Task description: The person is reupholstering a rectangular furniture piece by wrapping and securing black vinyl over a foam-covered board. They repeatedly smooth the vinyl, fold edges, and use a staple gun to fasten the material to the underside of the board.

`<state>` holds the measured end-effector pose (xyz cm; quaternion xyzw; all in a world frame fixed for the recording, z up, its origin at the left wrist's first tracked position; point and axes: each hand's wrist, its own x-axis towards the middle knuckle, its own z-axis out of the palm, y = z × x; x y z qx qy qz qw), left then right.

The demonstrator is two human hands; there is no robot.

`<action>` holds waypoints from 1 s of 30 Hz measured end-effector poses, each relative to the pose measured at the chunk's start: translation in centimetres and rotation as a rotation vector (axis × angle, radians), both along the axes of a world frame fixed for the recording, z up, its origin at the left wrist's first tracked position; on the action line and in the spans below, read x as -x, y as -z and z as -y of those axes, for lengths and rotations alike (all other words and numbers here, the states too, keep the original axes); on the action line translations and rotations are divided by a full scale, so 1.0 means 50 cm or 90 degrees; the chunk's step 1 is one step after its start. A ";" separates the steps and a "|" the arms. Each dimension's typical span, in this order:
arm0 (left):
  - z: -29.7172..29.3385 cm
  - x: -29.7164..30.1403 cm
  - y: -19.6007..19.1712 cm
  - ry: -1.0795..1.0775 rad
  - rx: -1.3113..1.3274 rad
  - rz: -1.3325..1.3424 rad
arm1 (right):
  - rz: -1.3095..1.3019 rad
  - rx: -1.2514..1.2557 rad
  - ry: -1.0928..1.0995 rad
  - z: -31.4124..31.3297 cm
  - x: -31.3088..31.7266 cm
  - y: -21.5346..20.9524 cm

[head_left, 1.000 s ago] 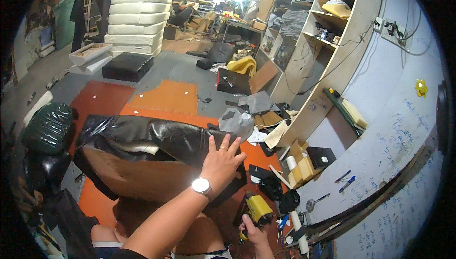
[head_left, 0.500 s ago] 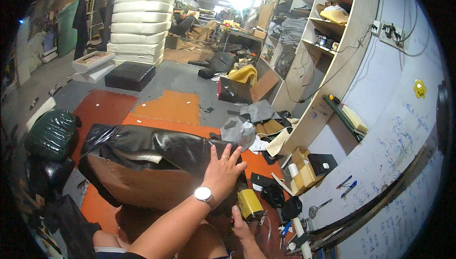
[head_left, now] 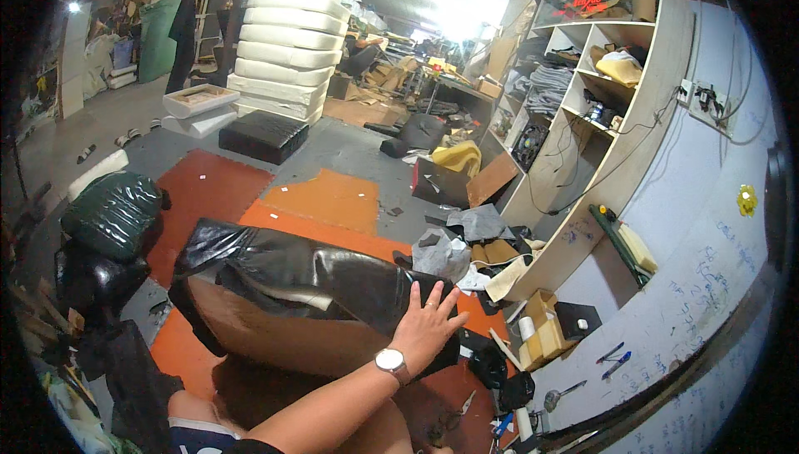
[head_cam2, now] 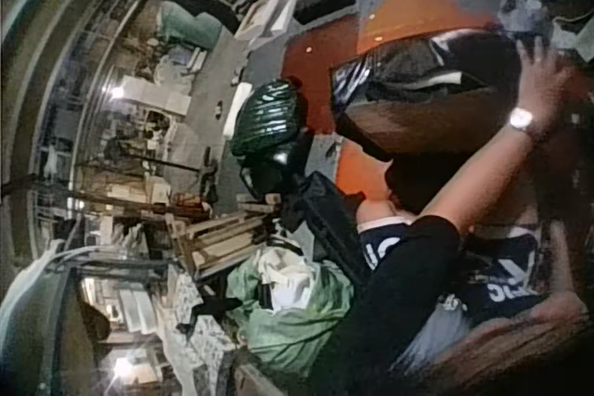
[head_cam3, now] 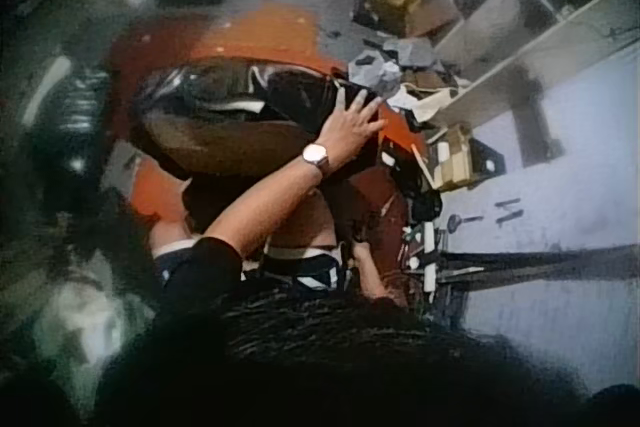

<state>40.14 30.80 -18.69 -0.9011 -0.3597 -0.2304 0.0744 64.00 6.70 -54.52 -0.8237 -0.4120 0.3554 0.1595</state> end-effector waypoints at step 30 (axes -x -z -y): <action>0.303 0.640 0.011 -0.371 0.190 0.421 | 0.170 -0.438 -0.247 -0.543 0.144 -0.638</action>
